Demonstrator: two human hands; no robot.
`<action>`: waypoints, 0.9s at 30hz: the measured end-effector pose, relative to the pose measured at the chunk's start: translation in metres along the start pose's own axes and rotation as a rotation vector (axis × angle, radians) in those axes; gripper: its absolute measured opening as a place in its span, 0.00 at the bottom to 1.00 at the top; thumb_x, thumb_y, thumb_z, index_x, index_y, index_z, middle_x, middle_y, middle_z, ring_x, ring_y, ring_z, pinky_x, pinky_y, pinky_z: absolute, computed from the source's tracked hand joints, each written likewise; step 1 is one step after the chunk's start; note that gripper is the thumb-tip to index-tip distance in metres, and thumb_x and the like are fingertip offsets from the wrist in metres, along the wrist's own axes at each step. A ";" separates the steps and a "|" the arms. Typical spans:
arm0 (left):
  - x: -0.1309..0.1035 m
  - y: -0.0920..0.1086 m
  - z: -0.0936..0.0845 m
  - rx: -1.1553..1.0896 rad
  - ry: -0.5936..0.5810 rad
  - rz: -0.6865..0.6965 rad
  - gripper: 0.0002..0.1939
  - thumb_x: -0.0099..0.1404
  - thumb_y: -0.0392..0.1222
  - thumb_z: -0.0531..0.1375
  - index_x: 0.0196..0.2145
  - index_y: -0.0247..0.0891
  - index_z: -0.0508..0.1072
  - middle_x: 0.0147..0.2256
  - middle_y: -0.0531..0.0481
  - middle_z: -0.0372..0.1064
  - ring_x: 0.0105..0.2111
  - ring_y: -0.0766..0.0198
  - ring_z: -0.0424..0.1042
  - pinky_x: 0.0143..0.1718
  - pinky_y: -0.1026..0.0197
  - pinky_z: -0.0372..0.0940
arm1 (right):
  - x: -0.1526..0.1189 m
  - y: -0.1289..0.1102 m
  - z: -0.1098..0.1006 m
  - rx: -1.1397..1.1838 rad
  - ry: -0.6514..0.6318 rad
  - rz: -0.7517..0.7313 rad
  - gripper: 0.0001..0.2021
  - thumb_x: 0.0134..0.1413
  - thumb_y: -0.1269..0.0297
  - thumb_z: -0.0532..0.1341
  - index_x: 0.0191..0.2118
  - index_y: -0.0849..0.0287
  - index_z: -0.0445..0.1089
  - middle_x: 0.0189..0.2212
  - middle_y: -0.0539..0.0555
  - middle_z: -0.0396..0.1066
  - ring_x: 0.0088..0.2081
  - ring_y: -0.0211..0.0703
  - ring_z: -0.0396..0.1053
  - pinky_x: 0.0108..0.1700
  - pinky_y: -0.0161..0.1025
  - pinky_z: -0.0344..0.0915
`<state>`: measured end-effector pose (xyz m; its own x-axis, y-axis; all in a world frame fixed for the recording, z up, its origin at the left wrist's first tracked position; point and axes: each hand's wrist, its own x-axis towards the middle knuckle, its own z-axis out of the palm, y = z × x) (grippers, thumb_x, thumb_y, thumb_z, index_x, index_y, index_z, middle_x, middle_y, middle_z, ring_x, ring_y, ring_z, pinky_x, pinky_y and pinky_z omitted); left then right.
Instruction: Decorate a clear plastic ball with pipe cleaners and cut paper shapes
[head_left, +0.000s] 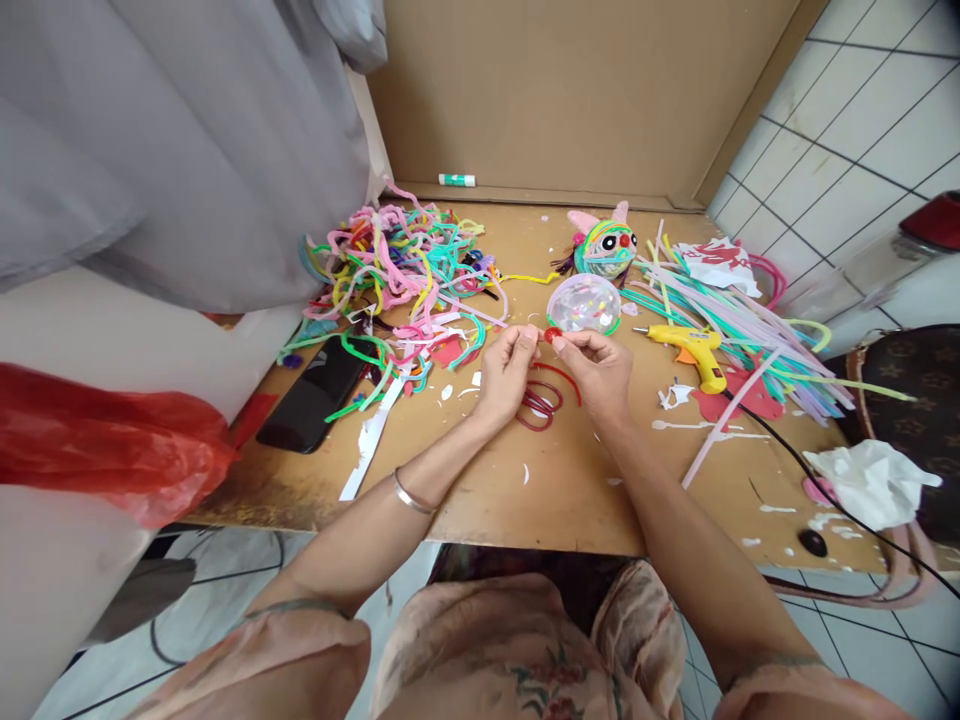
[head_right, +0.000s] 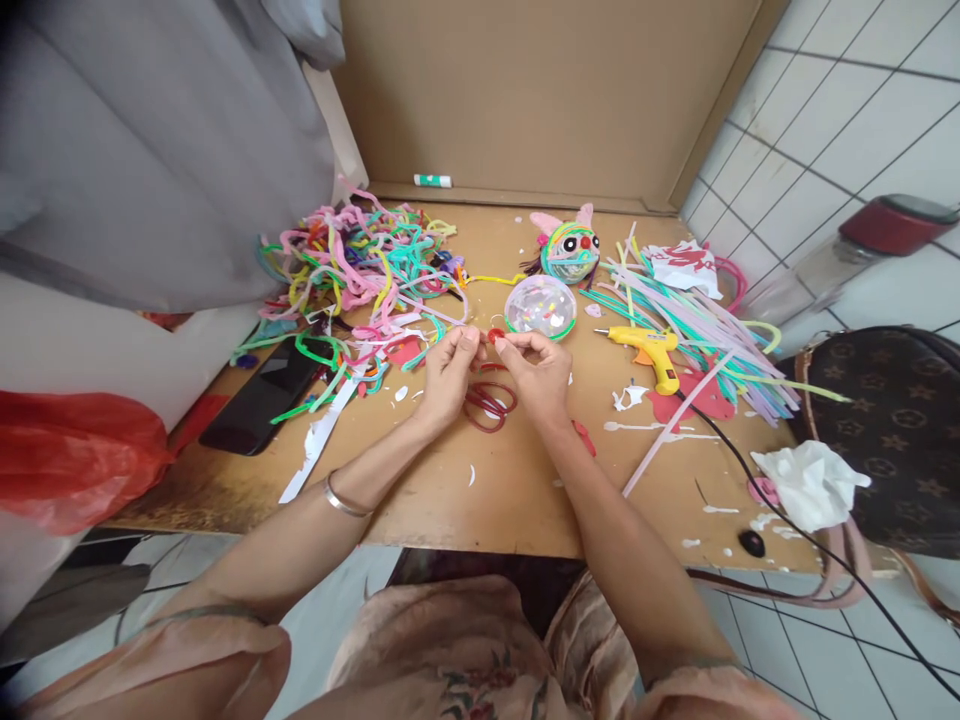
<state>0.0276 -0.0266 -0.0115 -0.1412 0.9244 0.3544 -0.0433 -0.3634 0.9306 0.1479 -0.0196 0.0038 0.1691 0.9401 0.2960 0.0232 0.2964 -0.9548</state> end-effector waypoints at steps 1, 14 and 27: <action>0.000 -0.002 -0.001 -0.012 0.005 -0.002 0.20 0.68 0.57 0.54 0.31 0.38 0.72 0.25 0.54 0.62 0.26 0.68 0.61 0.29 0.64 0.57 | 0.001 0.000 0.000 0.023 0.008 0.023 0.11 0.40 0.55 0.69 0.26 0.58 0.74 0.24 0.49 0.75 0.26 0.37 0.68 0.33 0.38 0.68; 0.001 0.006 0.004 -0.096 0.005 -0.065 0.17 0.61 0.55 0.63 0.33 0.36 0.72 0.28 0.53 0.69 0.28 0.69 0.64 0.33 0.65 0.61 | 0.003 0.002 -0.003 0.007 -0.049 -0.014 0.13 0.44 0.52 0.68 0.30 0.58 0.76 0.28 0.51 0.77 0.31 0.41 0.72 0.37 0.41 0.70; 0.001 0.003 0.004 -0.135 -0.017 -0.074 0.18 0.60 0.56 0.63 0.30 0.36 0.71 0.26 0.54 0.66 0.26 0.70 0.62 0.31 0.66 0.59 | 0.001 0.003 -0.001 -0.009 -0.054 -0.011 0.11 0.42 0.57 0.68 0.27 0.59 0.74 0.25 0.49 0.75 0.27 0.37 0.69 0.33 0.38 0.69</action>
<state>0.0315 -0.0265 -0.0077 -0.1155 0.9507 0.2878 -0.1861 -0.3053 0.9339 0.1488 -0.0179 0.0008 0.1155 0.9447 0.3070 0.0334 0.3052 -0.9517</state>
